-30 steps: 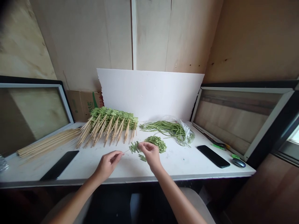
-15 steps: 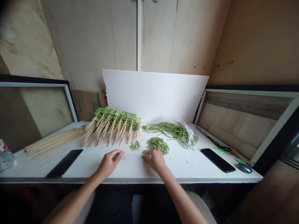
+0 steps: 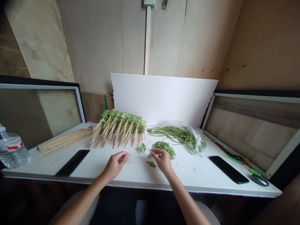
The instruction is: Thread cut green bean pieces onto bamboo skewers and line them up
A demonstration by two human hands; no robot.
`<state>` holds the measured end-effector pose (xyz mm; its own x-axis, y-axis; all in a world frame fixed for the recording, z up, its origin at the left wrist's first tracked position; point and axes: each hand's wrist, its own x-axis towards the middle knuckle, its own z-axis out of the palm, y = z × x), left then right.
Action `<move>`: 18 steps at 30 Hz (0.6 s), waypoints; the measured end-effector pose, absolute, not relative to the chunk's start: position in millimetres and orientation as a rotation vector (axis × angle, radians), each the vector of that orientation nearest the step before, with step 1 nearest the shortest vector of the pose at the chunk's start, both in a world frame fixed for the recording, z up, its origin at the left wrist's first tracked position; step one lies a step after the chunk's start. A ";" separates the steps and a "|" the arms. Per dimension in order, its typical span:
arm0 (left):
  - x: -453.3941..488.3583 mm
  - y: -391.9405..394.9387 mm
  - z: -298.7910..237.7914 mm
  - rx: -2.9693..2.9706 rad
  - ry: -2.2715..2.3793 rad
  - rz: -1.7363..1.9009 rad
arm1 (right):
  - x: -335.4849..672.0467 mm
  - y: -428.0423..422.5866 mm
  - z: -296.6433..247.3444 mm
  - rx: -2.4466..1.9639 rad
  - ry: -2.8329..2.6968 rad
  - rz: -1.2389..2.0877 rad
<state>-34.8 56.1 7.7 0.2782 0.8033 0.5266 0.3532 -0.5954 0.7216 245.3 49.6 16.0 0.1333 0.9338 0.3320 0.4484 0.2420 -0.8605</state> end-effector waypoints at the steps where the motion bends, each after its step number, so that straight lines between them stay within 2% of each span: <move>1: -34.4 55.4 8.2 2.070 1.023 1.271 | 247.2 50.2 19.4 -1.310 -1.379 0.704; 4: -32.4 52.2 10.0 2.048 0.980 1.247 | 249.0 51.8 25.9 -1.092 -1.100 0.975; 7: -30.1 49.0 11.6 2.056 0.967 1.225 | 245.6 51.8 28.6 -0.915 -0.962 1.103; 18: -29.6 47.1 11.6 2.066 0.966 1.185 | 240.0 45.0 35.8 -0.824 -0.920 1.129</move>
<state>-29.6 47.1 11.6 0.3484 0.8056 0.4792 0.3067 -0.5810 0.7539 240.0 45.0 35.8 0.1647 0.9696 0.1807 -0.3729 0.2309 -0.8987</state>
